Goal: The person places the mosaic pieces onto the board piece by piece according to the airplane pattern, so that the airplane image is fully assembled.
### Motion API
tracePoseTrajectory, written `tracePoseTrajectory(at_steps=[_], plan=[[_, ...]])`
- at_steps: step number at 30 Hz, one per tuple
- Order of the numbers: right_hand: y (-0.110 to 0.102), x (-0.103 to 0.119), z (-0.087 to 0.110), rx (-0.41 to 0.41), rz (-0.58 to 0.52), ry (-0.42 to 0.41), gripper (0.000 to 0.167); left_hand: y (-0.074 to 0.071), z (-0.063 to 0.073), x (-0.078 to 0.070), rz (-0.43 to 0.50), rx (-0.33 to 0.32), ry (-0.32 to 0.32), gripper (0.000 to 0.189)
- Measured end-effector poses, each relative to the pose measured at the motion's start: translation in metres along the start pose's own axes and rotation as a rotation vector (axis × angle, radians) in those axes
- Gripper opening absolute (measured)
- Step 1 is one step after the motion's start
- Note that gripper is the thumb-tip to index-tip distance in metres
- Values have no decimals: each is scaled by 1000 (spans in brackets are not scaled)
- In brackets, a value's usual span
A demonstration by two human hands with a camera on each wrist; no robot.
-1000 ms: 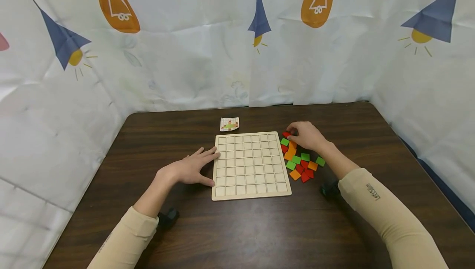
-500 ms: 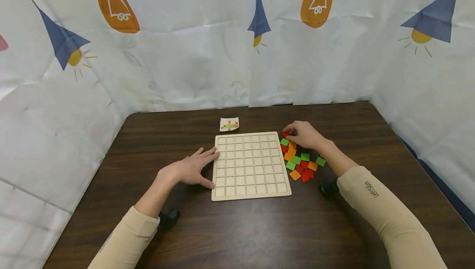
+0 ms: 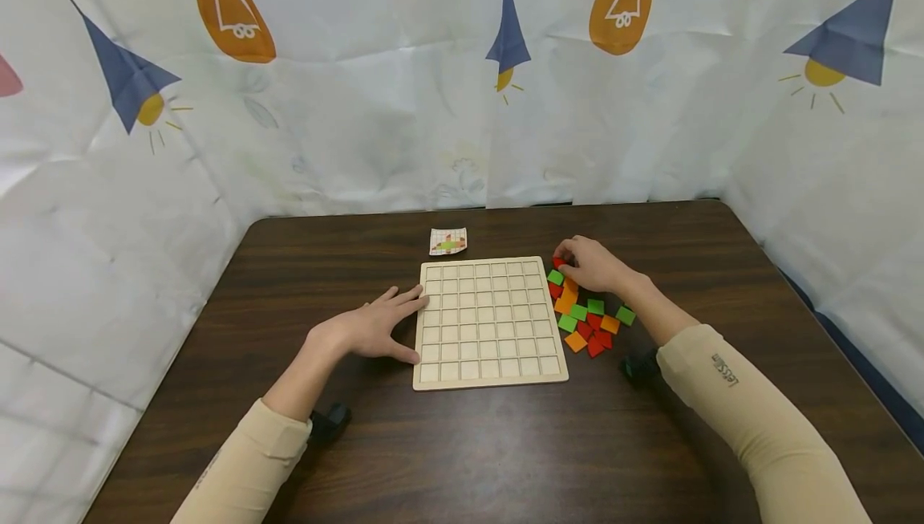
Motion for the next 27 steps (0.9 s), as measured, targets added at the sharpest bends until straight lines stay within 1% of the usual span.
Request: tracePoseTrajectory(at_steps=[7,14,17,23,27], plan=[[-2,-3,2,-20,-25,32,28,-1,1,-1,4,8,-1,98],[-5,1,6,-28,-51,51,28,-2,0,-1,15,11,5,96],[-5,5,9,-20,-50,34,27,-2,0,-1,10,17,6,96],[-4,13,13,-29,-59,-1,27,-3,0,-1,6,32,-23,95],[-2,17,14,-34,-72,-14,26,-3,0,-1,7,27,-14,94]])
Point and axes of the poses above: each hand's wrist, its own z-axis away from the middle knuckle, its own y-axis out of the palm, x = y × z, the point moved 5 cm from there along -z, towards the middle knuckle, and after that the axes turned 6 degrees about -y, right-handed, at the moved point
